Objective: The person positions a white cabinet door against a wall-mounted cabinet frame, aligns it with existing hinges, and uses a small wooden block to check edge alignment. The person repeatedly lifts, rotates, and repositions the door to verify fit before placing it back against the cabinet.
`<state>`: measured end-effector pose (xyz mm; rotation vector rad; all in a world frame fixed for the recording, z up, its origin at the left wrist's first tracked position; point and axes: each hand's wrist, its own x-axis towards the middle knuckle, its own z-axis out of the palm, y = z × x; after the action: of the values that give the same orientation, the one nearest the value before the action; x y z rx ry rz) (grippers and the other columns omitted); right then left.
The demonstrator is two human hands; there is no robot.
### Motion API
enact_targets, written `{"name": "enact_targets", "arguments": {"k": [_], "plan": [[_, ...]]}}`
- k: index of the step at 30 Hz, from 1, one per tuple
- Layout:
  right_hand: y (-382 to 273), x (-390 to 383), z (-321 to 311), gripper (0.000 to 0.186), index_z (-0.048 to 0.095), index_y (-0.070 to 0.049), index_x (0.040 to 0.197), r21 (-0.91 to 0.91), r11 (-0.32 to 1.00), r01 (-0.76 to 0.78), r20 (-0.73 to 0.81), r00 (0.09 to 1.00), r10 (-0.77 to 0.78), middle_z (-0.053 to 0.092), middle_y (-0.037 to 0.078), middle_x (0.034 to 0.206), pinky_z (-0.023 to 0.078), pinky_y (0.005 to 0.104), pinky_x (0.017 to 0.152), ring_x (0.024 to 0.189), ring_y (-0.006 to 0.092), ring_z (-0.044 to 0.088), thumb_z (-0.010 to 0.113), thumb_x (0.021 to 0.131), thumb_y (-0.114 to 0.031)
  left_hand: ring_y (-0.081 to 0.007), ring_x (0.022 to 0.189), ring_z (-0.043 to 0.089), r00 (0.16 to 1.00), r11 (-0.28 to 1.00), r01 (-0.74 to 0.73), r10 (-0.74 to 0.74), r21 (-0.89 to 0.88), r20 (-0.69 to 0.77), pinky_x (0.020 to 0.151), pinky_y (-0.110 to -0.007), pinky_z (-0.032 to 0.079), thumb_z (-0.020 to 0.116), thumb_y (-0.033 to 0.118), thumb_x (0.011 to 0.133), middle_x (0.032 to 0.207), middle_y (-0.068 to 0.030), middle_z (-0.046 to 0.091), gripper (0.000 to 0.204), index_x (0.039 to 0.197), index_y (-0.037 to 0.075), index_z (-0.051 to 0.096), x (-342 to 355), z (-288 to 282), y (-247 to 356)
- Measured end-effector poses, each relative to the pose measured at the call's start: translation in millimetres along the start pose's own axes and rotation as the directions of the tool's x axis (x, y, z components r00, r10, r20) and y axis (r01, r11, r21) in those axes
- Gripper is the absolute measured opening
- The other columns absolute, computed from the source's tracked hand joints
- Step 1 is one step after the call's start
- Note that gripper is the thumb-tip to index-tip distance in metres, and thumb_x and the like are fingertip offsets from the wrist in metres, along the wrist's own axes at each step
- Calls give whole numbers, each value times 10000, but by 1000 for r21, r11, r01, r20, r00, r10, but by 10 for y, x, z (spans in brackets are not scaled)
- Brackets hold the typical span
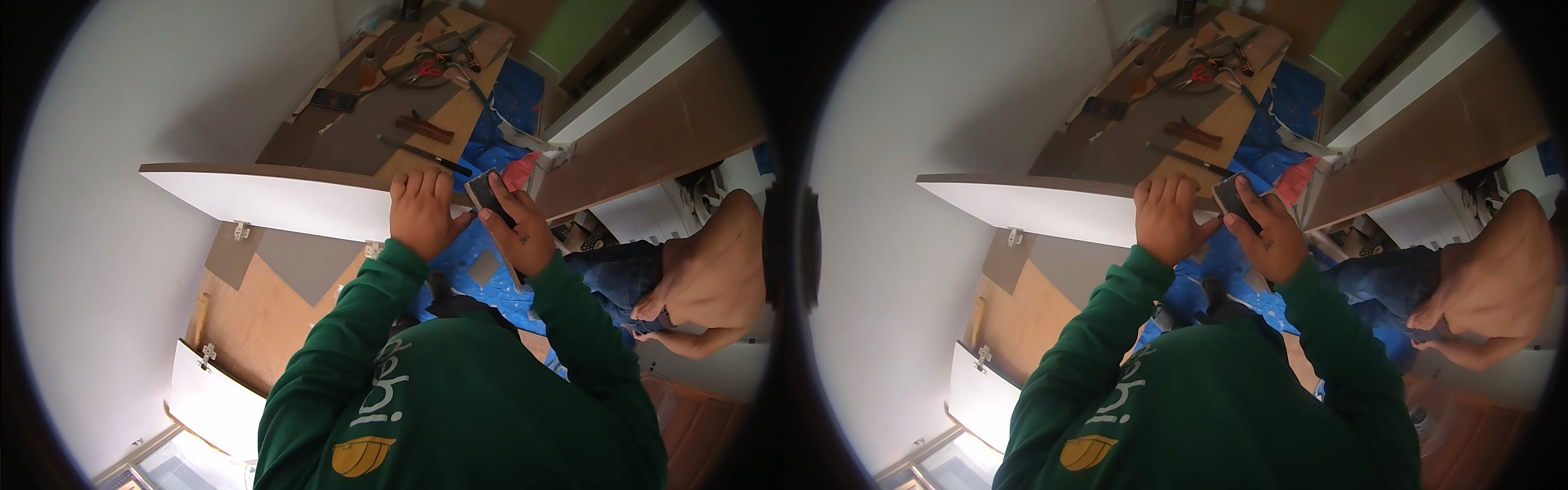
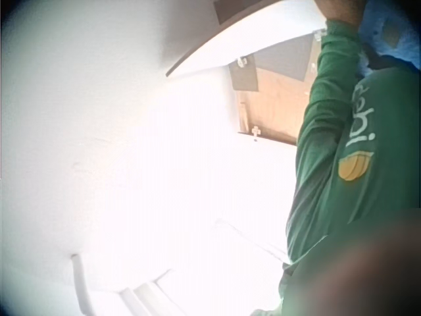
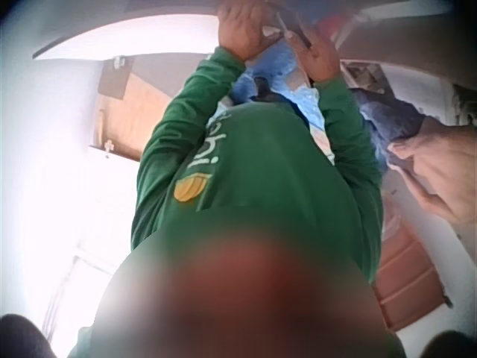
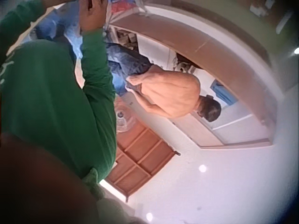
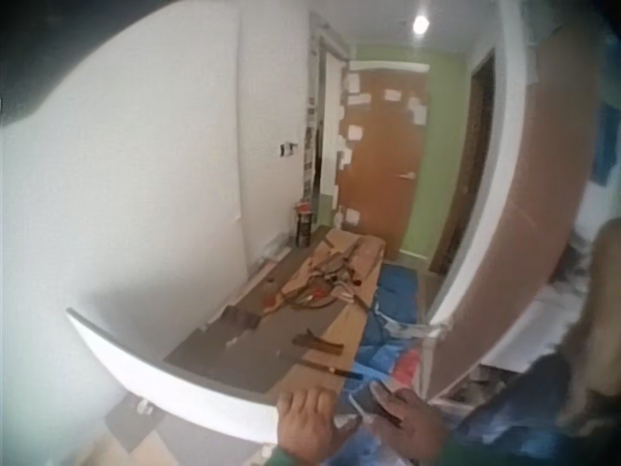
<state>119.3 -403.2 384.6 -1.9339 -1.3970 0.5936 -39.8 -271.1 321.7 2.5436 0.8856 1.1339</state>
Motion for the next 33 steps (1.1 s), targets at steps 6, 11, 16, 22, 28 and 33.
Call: {"name": "enact_targets", "arguments": {"k": [6,11,16,22,28,33], "plan": [[93,11,44,633,517,-122,1590,-28,980,196,-40,980,-197,594,144,1069,529,354,803,903,238,605,720,1023,-317,-301,989,630,1000,1000,-2,2,-6,-1,988,-474,408,913,398,650,1008,-69,648,580,1061,95,637,9,-21,6],[68,9,2,629,519,-127,1590,-77,987,140,0,990,-140,603,151,1091,535,358,859,976,259,637,711,1027,-332,-302,1000,632,1000,1000,-5,5,0,12,990,-471,409,911,406,665,1021,-78,652,576,1061,94,634,18,-24,0],[66,27,31,631,521,-112,1585,-27,999,35,4,999,-35,613,163,1120,539,362,903,1035,273,658,712,1024,-329,-303,1000,631,1000,1000,-8,8,15,16,982,-466,404,912,437,680,1024,-79,652,579,1053,97,629,20,-21,-5],[133,-16,-199,619,517,-57,1574,-73,996,50,-40,998,-53,640,198,1242,532,352,950,1084,269,666,702,1021,-264,-289,984,616,998,1000,-14,14,1,59,954,-470,403,894,492,703,1014,-57,650,558,1046,113,671,-15,-43,-8],[178,-5,-264,630,501,-40,1580,-38,999,14,-73,997,-17,663,186,1200,522,342,962,1081,255,670,702,1010,-220,-271,946,585,995,996,-89,89,-5,34,908,-462,394,868,506,742,971,-20,647,463,997,144,734,-3,-83,-4],[169,-104,-114,632,504,-27,1574,82,995,64,-130,990,-53,663,171,1154,515,339,966,1066,232,668,712,1008,-214,-266,885,579,997,997,-71,70,-40,-32,868,-457,384,830,502,791,891,-24,637,400,902,132,728,11,-108,54]]}}
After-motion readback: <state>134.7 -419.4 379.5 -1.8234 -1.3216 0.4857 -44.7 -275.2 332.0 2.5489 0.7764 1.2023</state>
